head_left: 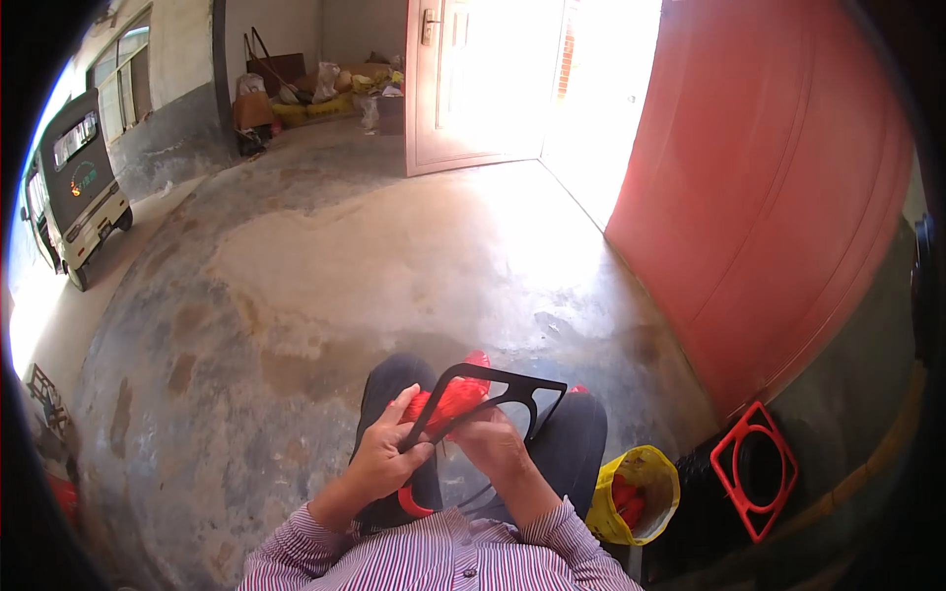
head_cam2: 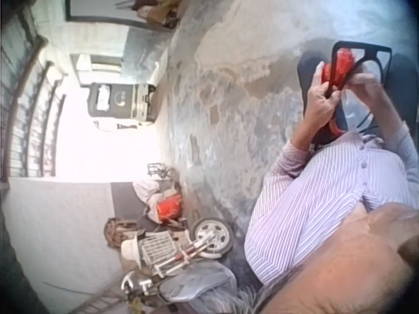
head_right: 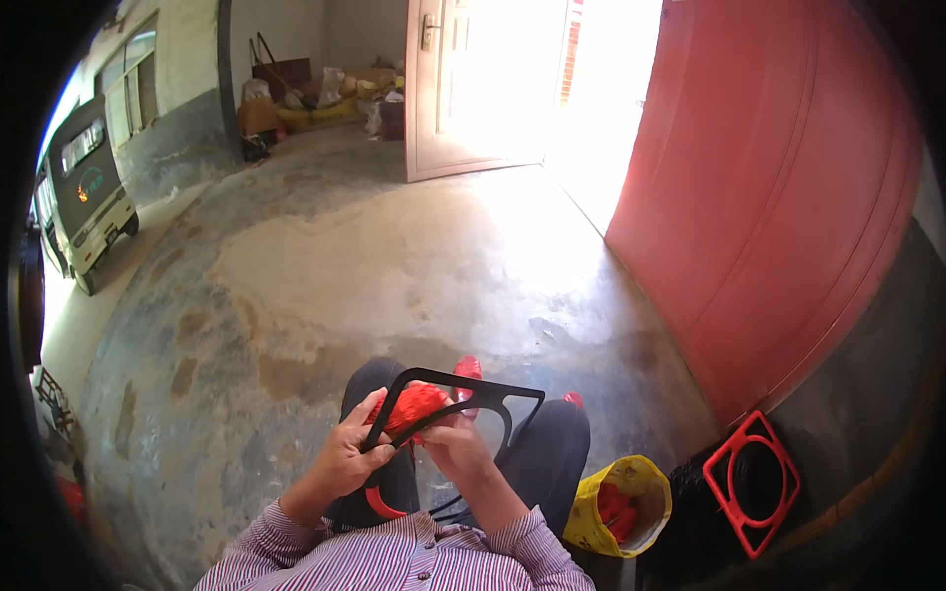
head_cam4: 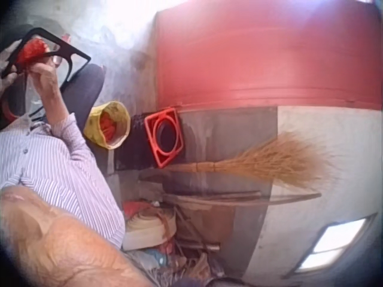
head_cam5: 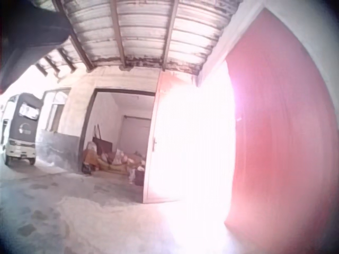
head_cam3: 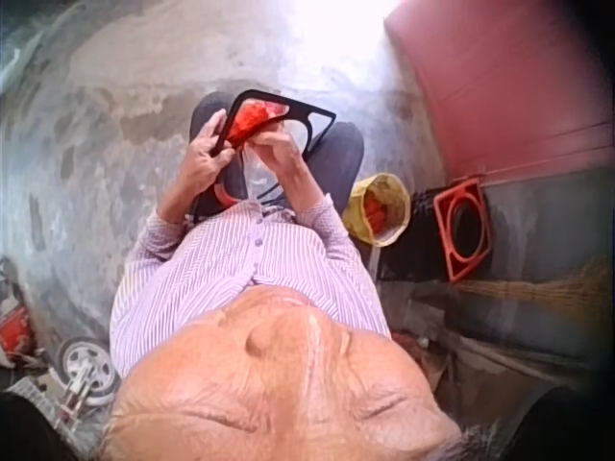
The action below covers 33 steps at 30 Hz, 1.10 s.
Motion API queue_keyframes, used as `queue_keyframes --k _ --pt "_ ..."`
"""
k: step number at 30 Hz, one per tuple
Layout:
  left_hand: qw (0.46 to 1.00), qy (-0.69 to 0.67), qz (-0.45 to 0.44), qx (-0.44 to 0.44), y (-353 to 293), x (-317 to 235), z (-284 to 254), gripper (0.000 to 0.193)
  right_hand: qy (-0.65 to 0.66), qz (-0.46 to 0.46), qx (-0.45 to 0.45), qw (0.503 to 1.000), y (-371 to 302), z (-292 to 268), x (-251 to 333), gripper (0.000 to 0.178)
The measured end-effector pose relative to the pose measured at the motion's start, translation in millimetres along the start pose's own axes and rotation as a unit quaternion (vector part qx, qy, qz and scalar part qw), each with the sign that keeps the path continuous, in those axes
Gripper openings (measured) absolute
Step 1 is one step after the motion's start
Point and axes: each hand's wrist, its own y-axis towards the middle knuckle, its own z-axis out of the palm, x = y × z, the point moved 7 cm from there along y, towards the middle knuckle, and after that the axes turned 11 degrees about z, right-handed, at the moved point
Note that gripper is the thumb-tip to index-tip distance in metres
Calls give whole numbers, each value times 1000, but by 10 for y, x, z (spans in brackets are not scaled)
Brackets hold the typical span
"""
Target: Wrapping red plastic string around a black plastic furniture frame.
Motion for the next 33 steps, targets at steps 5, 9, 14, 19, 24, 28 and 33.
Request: queue_keyframes --k 5,9,14,19,24,28,33 --pt "993 -89 -26 -71 51 237 -129 29 102 51 0 993 180 -87 -132 54" --pt "988 -82 -67 -109 39 472 -191 27 -19 92 -130 987 276 -462 -239 32" --pt "989 -56 -87 -105 28 660 -238 28 -315 33 -226 921 178 -477 -54 25" --pt "990 -37 -98 -93 69 661 -198 29 -694 -130 -182 684 347 150 201 53" --pt "991 -41 -93 -83 118 623 -164 28 -712 -156 -174 662 440 201 181 53" --pt "994 20 -68 -85 75 643 -156 28 -688 -185 -172 680 395 177 205 51" --pt "989 -29 -100 -109 129 607 -53 25 -540 -183 -216 793 244 -52 434 40"
